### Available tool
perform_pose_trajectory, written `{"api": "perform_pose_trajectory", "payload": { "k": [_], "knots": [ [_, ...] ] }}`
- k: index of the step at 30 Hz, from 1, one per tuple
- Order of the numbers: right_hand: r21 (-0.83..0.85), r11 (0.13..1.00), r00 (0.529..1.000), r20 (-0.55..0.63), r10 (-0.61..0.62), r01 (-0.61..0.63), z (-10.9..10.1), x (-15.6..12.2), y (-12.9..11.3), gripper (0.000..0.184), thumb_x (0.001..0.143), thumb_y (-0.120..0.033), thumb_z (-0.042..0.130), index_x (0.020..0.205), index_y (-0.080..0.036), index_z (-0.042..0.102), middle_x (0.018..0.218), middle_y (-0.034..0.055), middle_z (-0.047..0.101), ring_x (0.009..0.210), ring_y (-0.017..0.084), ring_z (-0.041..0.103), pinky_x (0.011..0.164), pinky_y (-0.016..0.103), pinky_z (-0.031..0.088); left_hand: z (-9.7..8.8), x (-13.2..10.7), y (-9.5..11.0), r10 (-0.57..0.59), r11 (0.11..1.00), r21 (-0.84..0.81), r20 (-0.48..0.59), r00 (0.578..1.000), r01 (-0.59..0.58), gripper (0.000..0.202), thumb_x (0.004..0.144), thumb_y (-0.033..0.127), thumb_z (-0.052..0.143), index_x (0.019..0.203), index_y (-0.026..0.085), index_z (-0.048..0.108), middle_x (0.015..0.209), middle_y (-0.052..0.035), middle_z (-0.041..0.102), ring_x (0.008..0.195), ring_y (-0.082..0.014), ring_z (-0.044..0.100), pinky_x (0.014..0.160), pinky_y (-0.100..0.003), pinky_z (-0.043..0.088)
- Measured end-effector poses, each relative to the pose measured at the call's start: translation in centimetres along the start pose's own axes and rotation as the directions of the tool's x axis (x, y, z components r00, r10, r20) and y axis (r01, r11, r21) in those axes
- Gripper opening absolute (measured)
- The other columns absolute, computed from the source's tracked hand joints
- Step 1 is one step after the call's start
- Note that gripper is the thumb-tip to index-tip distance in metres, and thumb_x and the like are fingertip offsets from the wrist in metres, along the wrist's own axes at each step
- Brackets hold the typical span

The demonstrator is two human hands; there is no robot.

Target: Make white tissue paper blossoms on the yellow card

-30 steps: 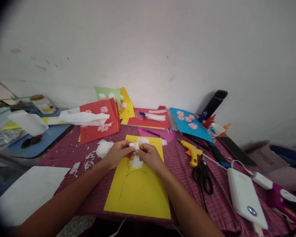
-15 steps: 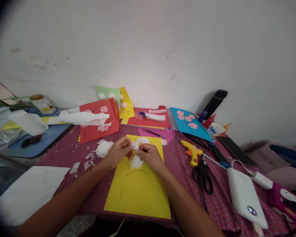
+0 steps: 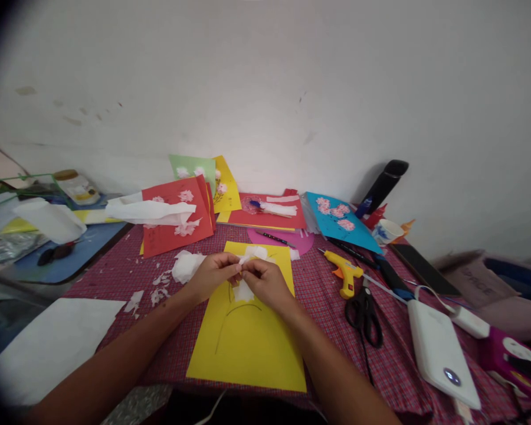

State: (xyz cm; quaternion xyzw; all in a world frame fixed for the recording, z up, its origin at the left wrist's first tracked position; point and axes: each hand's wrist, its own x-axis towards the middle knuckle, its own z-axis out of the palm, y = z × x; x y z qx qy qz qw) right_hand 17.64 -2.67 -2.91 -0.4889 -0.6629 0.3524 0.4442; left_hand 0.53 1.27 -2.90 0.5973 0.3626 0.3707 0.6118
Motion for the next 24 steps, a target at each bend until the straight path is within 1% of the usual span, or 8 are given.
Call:
{"api": "perform_pose_trajectory", "payload": {
  "k": [3,8,11,16,19,21,24],
  "knots": [
    [-0.003,1.0,0.999,-0.037,0.008,-0.008,0.07,0.0,0.3,0.013,0.08,-0.021,0.055,0.08,-0.019,0.067,0.07,-0.0007,0.061,0.064,0.013,0.052,0.06,0.023,0.041,0.06,0.07,-0.07,-0.012,1.0,0.013,-0.005,1.0,0.012,0.025,0.079,0.036,0.063,0.083,0.012,0.064,0.069,-0.0052,0.066,0.057,-0.0125,0.061,0.057,-0.024,0.048],
    [0.001,1.0,0.999,-0.052,0.012,-0.012,0.09,-0.08,0.66,0.013,0.08,-0.02,0.054,0.083,-0.019,0.067,0.074,0.0001,0.063,0.066,0.013,0.054,0.063,0.024,0.043,-0.04,0.18,-0.52,-0.022,1.0,-0.022,-0.012,1.0,0.022,0.025,0.08,0.036,0.061,0.086,0.012,0.066,0.071,-0.0061,0.067,0.06,-0.0138,0.062,0.057,-0.024,0.048],
    [-0.026,1.0,0.999,-0.051,-0.001,0.0,0.08,-0.08,0.61,0.012,0.08,-0.02,0.054,0.081,-0.019,0.066,0.072,-0.0003,0.061,0.065,0.013,0.053,0.062,0.024,0.042,-0.1,0.19,-0.65,-0.019,1.0,-0.025,-0.011,1.0,0.019,0.023,0.08,0.035,0.061,0.085,0.012,0.065,0.071,-0.0059,0.067,0.061,-0.0137,0.062,0.057,-0.024,0.048],
    [-0.038,0.999,0.998,-0.062,0.013,-0.015,0.05,-0.05,0.41,0.01,0.081,-0.022,0.055,0.08,-0.018,0.065,0.07,-0.0006,0.06,0.063,0.013,0.052,0.059,0.023,0.041,-0.04,0.16,-0.51,-0.024,1.0,0.002,-0.031,0.999,0.024,0.023,0.078,0.035,0.064,0.081,0.012,0.064,0.069,-0.0049,0.067,0.057,-0.0121,0.061,0.057,-0.024,0.048],
    [-0.058,0.998,0.995,-0.098,0.017,-0.023,0.01,-0.11,0.22,0.01,0.081,-0.023,0.056,0.08,-0.018,0.064,0.069,-0.0007,0.058,0.063,0.013,0.051,0.058,0.023,0.041,0.06,0.21,-0.48,-0.033,0.999,-0.004,-0.048,0.998,0.032,0.024,0.076,0.035,0.066,0.078,0.012,0.063,0.068,-0.0043,0.067,0.056,-0.0118,0.06,0.057,-0.024,0.049],
    [-0.069,0.997,0.994,-0.112,0.01,-0.018,-0.01,-0.16,0.02,0.01,0.081,-0.023,0.056,0.081,-0.018,0.064,0.07,-0.0006,0.058,0.063,0.013,0.051,0.058,0.023,0.04,0.11,0.26,-0.48,-0.034,0.999,-0.001,-0.05,0.998,0.034,0.023,0.075,0.035,0.067,0.079,0.012,0.063,0.067,-0.0039,0.066,0.056,-0.0113,0.06,0.056,-0.023,0.049],
    [-0.089,0.996,0.995,-0.103,-0.013,0.004,-0.03,-0.22,-0.25,0.01,0.082,-0.023,0.055,0.079,-0.019,0.064,0.068,-0.001,0.057,0.062,0.013,0.05,0.058,0.023,0.04,0.12,0.31,-0.46,-0.037,0.999,0.021,-0.042,0.998,0.038,0.022,0.076,0.033,0.067,0.079,0.011,0.065,0.068,-0.004,0.066,0.055,-0.0103,0.059,0.056,-0.022,0.048]
  ]
}}
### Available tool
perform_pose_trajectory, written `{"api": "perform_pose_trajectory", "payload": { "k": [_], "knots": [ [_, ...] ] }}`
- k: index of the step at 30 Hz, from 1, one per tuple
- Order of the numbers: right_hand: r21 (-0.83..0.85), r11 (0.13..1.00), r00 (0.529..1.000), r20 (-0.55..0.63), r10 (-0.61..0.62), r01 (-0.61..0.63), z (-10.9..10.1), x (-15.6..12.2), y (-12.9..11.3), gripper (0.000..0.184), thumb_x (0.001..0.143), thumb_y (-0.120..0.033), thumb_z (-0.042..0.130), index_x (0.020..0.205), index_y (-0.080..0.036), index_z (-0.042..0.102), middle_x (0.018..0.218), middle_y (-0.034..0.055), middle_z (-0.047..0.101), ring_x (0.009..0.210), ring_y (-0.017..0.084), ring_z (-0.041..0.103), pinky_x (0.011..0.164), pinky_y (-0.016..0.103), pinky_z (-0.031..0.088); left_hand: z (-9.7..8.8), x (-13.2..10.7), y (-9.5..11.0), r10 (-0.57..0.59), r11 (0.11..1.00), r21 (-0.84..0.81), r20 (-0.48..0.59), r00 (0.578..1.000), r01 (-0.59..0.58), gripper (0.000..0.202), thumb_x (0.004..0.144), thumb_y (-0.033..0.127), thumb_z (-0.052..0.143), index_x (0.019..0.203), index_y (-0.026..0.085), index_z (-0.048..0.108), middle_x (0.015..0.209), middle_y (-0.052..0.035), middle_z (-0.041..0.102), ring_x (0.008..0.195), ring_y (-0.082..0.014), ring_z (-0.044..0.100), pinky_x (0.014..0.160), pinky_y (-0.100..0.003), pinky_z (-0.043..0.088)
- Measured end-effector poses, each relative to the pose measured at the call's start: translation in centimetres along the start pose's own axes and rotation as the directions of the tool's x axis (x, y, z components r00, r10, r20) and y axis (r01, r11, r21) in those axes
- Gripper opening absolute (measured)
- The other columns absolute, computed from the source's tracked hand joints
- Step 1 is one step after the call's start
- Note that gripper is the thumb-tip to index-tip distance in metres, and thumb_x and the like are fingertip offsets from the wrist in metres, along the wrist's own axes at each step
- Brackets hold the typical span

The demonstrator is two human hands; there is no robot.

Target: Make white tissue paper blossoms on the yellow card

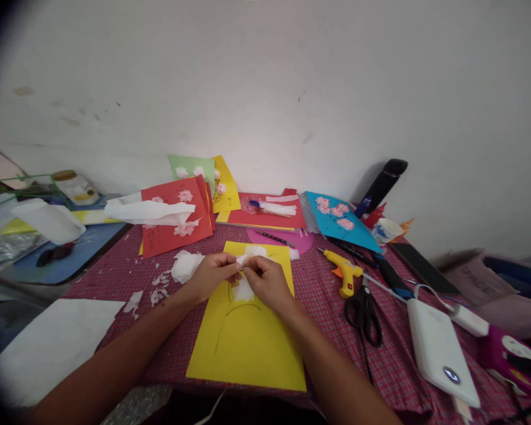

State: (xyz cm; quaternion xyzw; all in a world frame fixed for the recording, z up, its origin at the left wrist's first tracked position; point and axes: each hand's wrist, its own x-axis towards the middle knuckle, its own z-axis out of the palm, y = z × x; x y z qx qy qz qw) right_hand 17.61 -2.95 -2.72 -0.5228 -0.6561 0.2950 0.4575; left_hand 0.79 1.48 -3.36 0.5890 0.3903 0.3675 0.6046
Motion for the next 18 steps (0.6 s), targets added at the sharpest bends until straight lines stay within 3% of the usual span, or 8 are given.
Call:
{"api": "perform_pose_trajectory", "payload": {
  "k": [4,9,18],
  "knots": [
    [-0.027,0.999,0.999,0.015,-0.028,0.029,0.02,0.01,0.04,0.012,0.083,-0.022,0.054,0.077,-0.019,0.063,0.066,-0.0016,0.055,0.063,0.013,0.049,0.059,0.023,0.039,-0.05,-0.02,0.03,-0.021,0.999,-0.025,0.031,0.999,0.022,0.023,0.078,0.033,0.065,0.081,0.011,0.067,0.069,-0.0052,0.067,0.057,-0.011,0.06,0.057,-0.022,0.047],
    [-0.02,1.0,1.0,0.001,-0.017,0.017,0.18,0.09,0.53,0.01,0.081,-0.021,0.054,0.075,-0.018,0.061,0.065,-0.0025,0.052,0.061,0.012,0.047,0.057,0.023,0.037,0.1,-0.06,0.12,-0.069,0.978,-0.193,0.072,0.995,0.082,0.02,0.076,0.028,0.065,0.084,0.01,0.067,0.072,-0.0059,0.067,0.068,-0.0154,0.065,0.059,-0.024,0.049],
    [-0.013,1.0,1.0,-0.006,-0.013,0.013,0.16,0.12,0.56,0.013,0.083,-0.024,0.054,0.071,-0.019,0.057,0.064,-0.0027,0.05,0.06,0.012,0.045,0.055,0.022,0.037,0.1,-0.21,0.35,-0.068,0.982,-0.17,0.082,0.994,0.081,0.02,0.074,0.027,0.067,0.083,0.009,0.069,0.074,-0.0072,0.068,0.067,-0.0147,0.064,0.06,-0.024,0.049]
  ]
}}
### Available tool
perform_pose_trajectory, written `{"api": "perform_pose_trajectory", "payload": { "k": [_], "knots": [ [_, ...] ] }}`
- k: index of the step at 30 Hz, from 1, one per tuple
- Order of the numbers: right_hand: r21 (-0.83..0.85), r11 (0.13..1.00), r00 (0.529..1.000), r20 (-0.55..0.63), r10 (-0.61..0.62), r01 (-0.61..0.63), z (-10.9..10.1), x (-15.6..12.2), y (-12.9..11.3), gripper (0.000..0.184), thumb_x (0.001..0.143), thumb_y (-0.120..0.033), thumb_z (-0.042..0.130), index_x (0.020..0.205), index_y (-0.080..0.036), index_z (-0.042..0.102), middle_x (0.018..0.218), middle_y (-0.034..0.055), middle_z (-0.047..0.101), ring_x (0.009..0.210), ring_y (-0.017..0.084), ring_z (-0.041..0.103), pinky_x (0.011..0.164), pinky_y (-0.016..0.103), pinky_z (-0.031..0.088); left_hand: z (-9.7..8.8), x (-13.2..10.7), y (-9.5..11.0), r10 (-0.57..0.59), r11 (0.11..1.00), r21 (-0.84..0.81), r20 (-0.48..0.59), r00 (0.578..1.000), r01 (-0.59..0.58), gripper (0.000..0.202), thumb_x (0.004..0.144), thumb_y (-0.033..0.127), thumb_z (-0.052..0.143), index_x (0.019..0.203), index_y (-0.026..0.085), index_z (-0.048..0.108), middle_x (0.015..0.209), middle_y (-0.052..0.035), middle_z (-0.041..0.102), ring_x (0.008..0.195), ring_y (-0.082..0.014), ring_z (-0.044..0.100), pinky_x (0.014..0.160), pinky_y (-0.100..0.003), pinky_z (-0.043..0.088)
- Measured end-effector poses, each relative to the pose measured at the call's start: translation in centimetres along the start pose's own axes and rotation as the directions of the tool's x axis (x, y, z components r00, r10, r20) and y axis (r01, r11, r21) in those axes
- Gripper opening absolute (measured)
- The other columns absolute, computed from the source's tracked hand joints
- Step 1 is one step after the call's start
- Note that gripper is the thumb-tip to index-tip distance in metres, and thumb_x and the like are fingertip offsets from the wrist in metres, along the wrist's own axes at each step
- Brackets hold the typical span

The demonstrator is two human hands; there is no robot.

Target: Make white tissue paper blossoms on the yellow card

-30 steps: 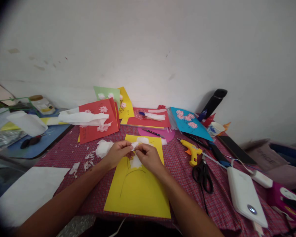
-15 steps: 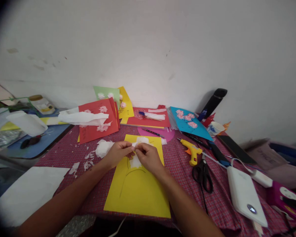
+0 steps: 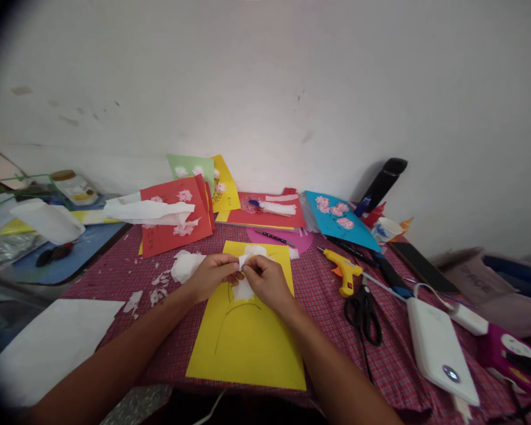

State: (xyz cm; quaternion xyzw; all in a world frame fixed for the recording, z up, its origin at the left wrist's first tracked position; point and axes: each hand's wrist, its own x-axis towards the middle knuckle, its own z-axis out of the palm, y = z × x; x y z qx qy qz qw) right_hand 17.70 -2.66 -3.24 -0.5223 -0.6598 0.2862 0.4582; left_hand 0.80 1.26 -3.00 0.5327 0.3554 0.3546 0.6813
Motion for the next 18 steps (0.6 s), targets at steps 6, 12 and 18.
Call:
{"api": "perform_pose_trajectory", "payload": {
  "k": [6,12,18],
  "knots": [
    [-0.006,1.0,1.0,-0.011,0.007,-0.007,0.05,0.01,0.35,0.016,0.084,-0.027,0.055,0.07,-0.019,0.054,0.063,-0.003,0.049,0.06,0.012,0.044,0.055,0.023,0.036,-0.17,0.0,-0.18,0.013,1.0,-0.008,0.027,1.0,-0.013,0.023,0.075,0.031,0.069,0.083,0.01,0.068,0.073,-0.0069,0.067,0.068,-0.0145,0.064,0.061,-0.024,0.049],
    [0.009,1.0,1.0,0.005,0.022,-0.022,0.11,0.05,0.49,0.017,0.085,-0.028,0.054,0.071,-0.019,0.053,0.064,-0.0028,0.049,0.06,0.012,0.044,0.056,0.023,0.036,-0.47,0.28,-0.82,0.019,0.999,0.03,0.03,0.999,-0.02,0.026,0.077,0.033,0.067,0.088,0.01,0.069,0.074,-0.0082,0.068,0.064,-0.0134,0.063,0.059,-0.023,0.049],
    [0.009,1.0,1.0,0.001,0.03,-0.03,0.08,0.01,0.46,0.017,0.084,-0.028,0.054,0.07,-0.019,0.053,0.064,-0.0029,0.048,0.06,0.012,0.043,0.055,0.023,0.036,-0.37,0.19,-0.54,0.006,1.0,0.017,0.031,1.0,-0.007,0.025,0.077,0.033,0.067,0.087,0.01,0.069,0.073,-0.008,0.069,0.065,-0.0138,0.064,0.059,-0.023,0.049]
  ]
}}
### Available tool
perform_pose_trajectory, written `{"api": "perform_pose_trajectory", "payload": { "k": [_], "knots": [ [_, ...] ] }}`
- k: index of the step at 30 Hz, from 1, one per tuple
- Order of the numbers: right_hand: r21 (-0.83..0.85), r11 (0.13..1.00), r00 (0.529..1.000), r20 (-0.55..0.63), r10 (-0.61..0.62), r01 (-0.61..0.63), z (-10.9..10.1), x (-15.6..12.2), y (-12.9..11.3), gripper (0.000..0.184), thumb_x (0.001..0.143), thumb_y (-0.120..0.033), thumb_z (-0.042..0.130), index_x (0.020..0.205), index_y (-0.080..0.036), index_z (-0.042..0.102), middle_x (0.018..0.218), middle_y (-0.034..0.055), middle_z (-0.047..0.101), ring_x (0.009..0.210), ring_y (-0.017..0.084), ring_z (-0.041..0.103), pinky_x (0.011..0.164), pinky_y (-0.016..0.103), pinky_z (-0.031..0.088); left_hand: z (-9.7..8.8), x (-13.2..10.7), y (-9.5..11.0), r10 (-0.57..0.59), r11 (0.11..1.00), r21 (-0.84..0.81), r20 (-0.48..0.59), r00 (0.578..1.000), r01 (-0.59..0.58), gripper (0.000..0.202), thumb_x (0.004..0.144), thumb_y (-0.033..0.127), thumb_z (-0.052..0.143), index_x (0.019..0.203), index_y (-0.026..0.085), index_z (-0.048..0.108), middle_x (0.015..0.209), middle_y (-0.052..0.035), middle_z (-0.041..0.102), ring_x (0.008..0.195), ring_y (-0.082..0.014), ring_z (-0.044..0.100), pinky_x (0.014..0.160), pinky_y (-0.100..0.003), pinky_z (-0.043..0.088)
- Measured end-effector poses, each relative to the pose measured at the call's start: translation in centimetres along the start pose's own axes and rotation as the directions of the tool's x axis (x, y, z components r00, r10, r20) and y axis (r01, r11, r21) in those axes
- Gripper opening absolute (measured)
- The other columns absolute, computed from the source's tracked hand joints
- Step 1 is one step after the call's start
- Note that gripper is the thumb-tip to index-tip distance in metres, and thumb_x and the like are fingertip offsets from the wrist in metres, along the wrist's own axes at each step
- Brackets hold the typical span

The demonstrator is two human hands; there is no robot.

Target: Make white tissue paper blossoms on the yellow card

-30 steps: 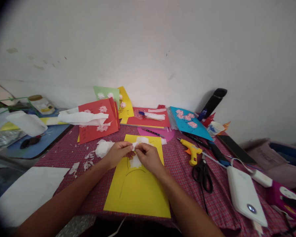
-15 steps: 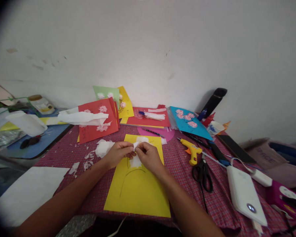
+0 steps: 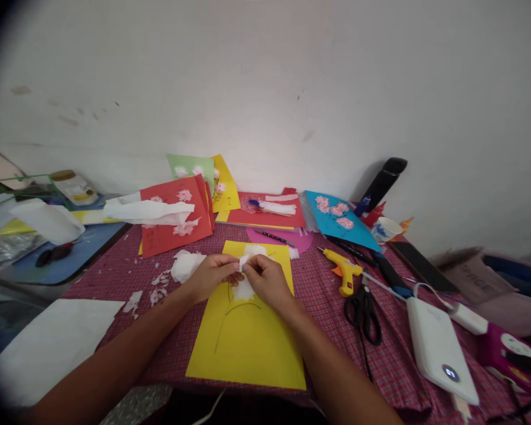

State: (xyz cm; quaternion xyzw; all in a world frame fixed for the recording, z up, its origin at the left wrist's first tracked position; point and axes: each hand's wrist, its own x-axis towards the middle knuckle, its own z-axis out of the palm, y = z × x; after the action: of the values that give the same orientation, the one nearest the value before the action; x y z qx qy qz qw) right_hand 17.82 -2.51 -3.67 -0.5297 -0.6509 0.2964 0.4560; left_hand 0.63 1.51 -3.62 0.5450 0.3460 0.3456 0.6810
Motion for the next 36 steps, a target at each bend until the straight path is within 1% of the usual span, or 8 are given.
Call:
{"api": "perform_pose_trajectory", "payload": {
  "k": [7,14,17,20,22,24,31,36],
  "knots": [
    [0.006,1.0,1.0,0.0,0.01,-0.01,0.1,0.1,0.0,0.017,0.083,-0.028,0.054,0.068,-0.019,0.051,0.063,-0.0022,0.048,0.06,0.012,0.044,0.055,0.023,0.037,0.1,-0.1,0.1,-0.011,1.0,-0.009,-0.013,1.0,0.011,0.024,0.075,0.032,0.067,0.084,0.011,0.068,0.072,-0.0076,0.069,0.065,-0.0146,0.065,0.06,-0.024,0.049],
    [0.002,1.0,1.0,0.013,0.012,-0.012,0.0,0.1,-0.2,0.018,0.083,-0.029,0.054,0.069,-0.019,0.052,0.063,-0.0019,0.048,0.06,0.012,0.044,0.054,0.022,0.037,0.3,0.0,0.2,-0.007,0.995,0.102,-0.051,0.999,0.012,0.024,0.078,0.033,0.062,0.084,0.011,0.067,0.072,-0.0074,0.068,0.061,-0.0135,0.063,0.058,-0.024,0.048],
    [0.013,1.0,0.999,0.046,0.023,-0.024,-0.1,-0.1,-0.6,0.018,0.083,-0.032,0.055,0.072,-0.018,0.055,0.065,-0.0013,0.052,0.06,0.012,0.046,0.054,0.022,0.037,0.3,-0.1,0.3,0.045,0.982,0.185,-0.052,0.998,-0.035,0.023,0.08,0.034,0.058,0.082,0.012,0.066,0.069,-0.0051,0.066,0.059,-0.0122,0.061,0.058,-0.024,0.047],
    [0.019,0.999,0.995,0.093,0.043,-0.045,-0.1,-0.1,-0.7,0.017,0.081,-0.034,0.059,0.076,-0.018,0.058,0.068,-0.0007,0.056,0.06,0.012,0.047,0.054,0.022,0.037,0.5,-0.3,0.5,0.129,0.944,0.313,-0.043,0.991,-0.109,0.021,0.082,0.031,0.054,0.078,0.014,0.065,0.065,-0.0016,0.063,0.056,-0.0105,0.058,0.056,-0.021,0.045],
    [0.005,0.998,0.994,0.095,0.058,-0.059,0.0,-0.1,-0.7,0.018,0.08,-0.035,0.061,0.076,-0.018,0.057,0.068,-0.001,0.057,0.059,0.011,0.047,0.053,0.022,0.037,0.7,-0.5,0.8,0.17,0.911,0.386,-0.023,0.985,-0.148,0.019,0.082,0.028,0.053,0.075,0.015,0.064,0.064,0.0001,0.061,0.055,-0.0093,0.055,0.055,-0.02,0.043],
    [-0.015,0.998,0.995,0.079,0.063,-0.062,0.0,0.0,-0.6,0.019,0.08,-0.035,0.06,0.072,-0.018,0.055,0.066,-0.0016,0.055,0.059,0.011,0.046,0.053,0.022,0.036,0.8,-0.7,1.0,0.181,0.894,0.419,-0.015,0.983,-0.159,0.018,0.081,0.027,0.053,0.073,0.015,0.063,0.064,0.0007,0.06,0.056,-0.009,0.055,0.055,-0.019,0.042],
    [-0.051,0.999,1.0,0.021,0.01,-0.009,-0.1,0.1,-0.3,0.021,0.082,-0.026,0.053,0.063,-0.019,0.046,0.061,-0.0035,0.045,0.058,0.011,0.041,0.053,0.022,0.033,1.0,-0.7,1.0,0.159,0.904,0.41,-0.058,0.986,-0.122,0.017,0.078,0.03,0.057,0.075,0.015,0.064,0.065,-0.0003,0.061,0.057,-0.0106,0.056,0.055,-0.02,0.043],
    [-0.038,0.999,1.0,0.03,-0.006,0.007,-0.1,0.0,-0.1,0.018,0.081,-0.023,0.051,0.064,-0.019,0.048,0.061,-0.0032,0.043,0.058,0.012,0.041,0.053,0.022,0.033,0.8,-0.4,0.5,0.171,0.909,0.396,-0.074,0.982,-0.129,0.015,0.076,0.029,0.059,0.075,0.015,0.064,0.066,-0.0003,0.061,0.056,-0.0108,0.056,0.054,-0.02,0.042]
  ]
}}
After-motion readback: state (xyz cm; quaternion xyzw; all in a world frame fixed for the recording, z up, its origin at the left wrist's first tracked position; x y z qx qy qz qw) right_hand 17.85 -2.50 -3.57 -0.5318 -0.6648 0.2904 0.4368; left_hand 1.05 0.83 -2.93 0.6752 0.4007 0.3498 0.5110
